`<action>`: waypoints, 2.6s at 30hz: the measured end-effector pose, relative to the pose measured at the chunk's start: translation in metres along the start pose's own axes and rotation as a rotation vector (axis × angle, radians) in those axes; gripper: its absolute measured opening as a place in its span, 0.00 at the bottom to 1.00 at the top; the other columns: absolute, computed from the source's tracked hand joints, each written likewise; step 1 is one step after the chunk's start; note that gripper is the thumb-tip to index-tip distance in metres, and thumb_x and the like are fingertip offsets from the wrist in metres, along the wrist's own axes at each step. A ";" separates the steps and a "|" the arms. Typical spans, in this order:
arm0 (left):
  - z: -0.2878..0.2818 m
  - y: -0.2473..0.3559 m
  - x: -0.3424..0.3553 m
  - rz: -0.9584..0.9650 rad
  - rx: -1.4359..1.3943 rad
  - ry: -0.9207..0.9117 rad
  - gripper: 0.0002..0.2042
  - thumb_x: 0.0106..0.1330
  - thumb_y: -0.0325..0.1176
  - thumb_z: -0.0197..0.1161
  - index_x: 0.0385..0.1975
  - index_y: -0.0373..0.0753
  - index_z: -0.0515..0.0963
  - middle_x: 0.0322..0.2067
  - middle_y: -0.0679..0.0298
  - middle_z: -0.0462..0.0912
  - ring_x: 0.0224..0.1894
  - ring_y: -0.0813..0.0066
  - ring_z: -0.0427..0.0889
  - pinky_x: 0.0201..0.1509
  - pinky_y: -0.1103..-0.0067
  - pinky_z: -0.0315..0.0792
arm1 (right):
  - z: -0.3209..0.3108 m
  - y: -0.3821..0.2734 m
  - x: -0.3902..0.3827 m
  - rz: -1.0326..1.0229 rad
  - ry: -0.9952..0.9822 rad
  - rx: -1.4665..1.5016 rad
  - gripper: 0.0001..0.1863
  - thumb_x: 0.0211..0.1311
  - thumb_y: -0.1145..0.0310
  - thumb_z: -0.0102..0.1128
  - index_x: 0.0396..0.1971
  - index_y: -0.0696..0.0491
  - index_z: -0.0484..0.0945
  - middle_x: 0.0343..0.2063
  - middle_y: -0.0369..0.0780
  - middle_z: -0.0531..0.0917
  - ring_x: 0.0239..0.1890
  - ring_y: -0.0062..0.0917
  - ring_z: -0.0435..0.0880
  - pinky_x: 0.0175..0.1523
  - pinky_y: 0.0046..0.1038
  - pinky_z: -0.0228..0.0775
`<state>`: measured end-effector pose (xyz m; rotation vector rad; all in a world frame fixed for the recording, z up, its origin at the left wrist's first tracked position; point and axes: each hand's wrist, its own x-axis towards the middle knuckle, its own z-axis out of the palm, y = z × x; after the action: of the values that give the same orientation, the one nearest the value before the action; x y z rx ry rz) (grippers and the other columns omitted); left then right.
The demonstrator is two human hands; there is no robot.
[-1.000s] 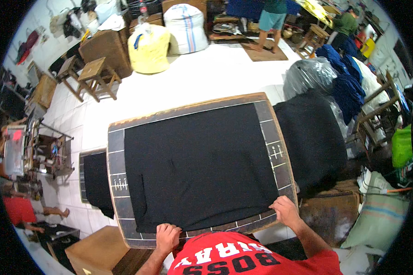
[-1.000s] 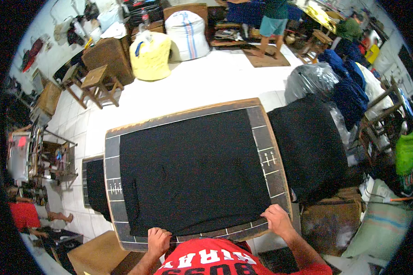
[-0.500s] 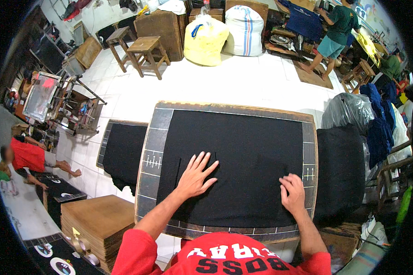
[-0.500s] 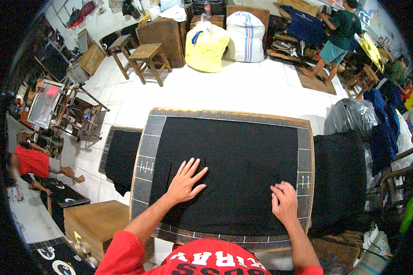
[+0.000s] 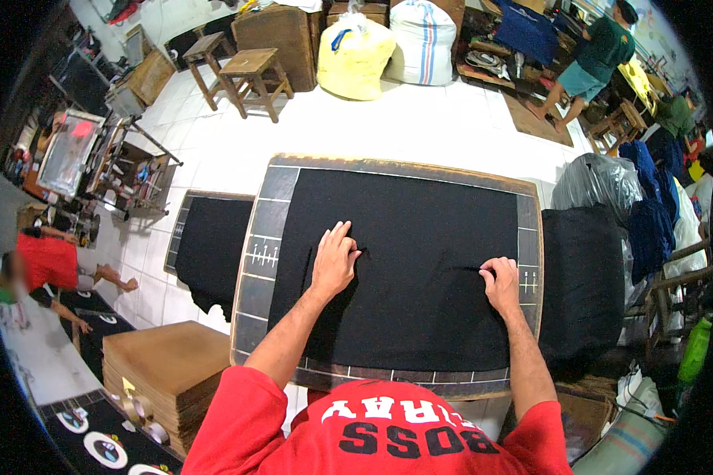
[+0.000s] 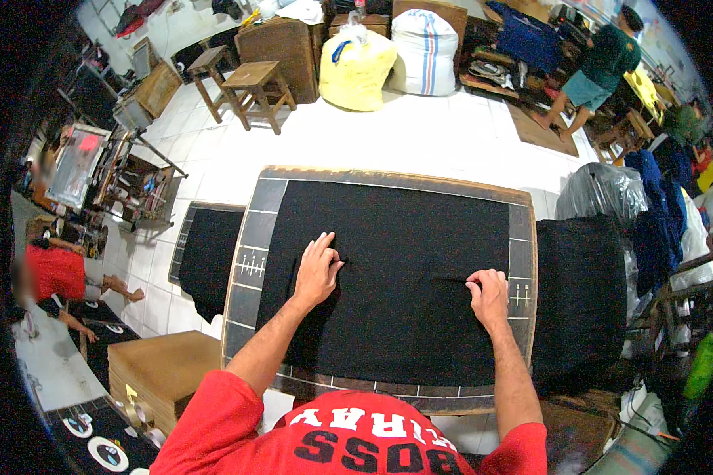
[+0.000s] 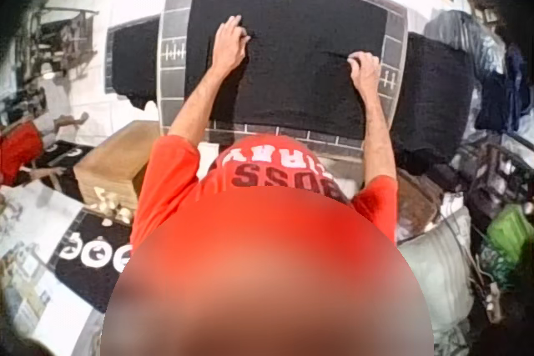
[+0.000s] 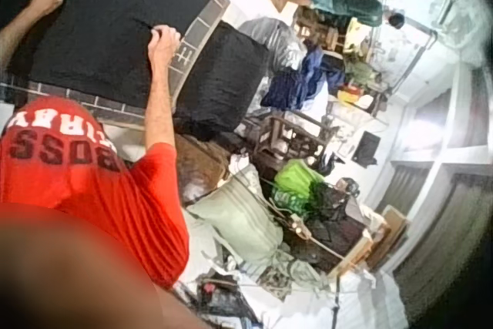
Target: The person places black t-shirts onto a gridded wooden board, smoothing them flat with both hands. They then remove the board and repeat the process with another shirt, ensuring each garment is aligned and wrinkle-free on the board.
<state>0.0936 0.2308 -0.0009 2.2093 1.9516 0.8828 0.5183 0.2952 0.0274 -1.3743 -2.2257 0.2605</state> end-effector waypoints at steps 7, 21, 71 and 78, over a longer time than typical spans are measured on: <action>-0.056 0.025 -0.055 -0.031 -0.112 -0.025 0.08 0.72 0.31 0.68 0.42 0.40 0.75 0.32 0.55 0.83 0.37 0.47 0.83 0.47 0.59 0.73 | -0.034 -0.023 -0.063 0.286 -0.092 0.320 0.13 0.67 0.75 0.67 0.49 0.56 0.77 0.38 0.47 0.85 0.42 0.38 0.87 0.50 0.35 0.78; -0.167 0.120 -0.222 -0.142 -0.367 -0.332 0.35 0.53 0.63 0.80 0.45 0.36 0.82 0.36 0.49 0.89 0.42 0.46 0.89 0.45 0.62 0.82 | -0.120 -0.022 -0.188 0.404 -0.296 0.612 0.07 0.71 0.78 0.62 0.46 0.55 0.80 0.29 0.31 0.81 0.33 0.12 0.76 0.37 0.20 0.66; -0.050 0.080 -0.435 -0.322 -0.113 -0.558 0.11 0.64 0.32 0.69 0.46 0.44 0.86 0.42 0.59 0.87 0.49 0.54 0.85 0.54 0.58 0.76 | 0.010 -0.055 -0.367 0.250 -0.963 -0.673 0.15 0.58 0.61 0.67 0.43 0.50 0.90 0.46 0.46 0.91 0.49 0.41 0.92 0.51 0.45 0.84; -0.072 0.027 -0.438 -0.712 -0.267 -0.609 0.11 0.67 0.38 0.70 0.44 0.41 0.88 0.43 0.54 0.90 0.47 0.51 0.89 0.54 0.61 0.82 | 0.003 -0.133 -0.229 0.212 -1.729 0.113 0.20 0.66 0.51 0.68 0.42 0.53 0.92 0.35 0.42 0.93 0.36 0.31 0.93 0.42 0.37 0.85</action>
<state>0.0714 -0.2033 -0.0921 1.2548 1.9179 0.2873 0.4953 0.0326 0.0067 -1.4297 -3.0173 2.3057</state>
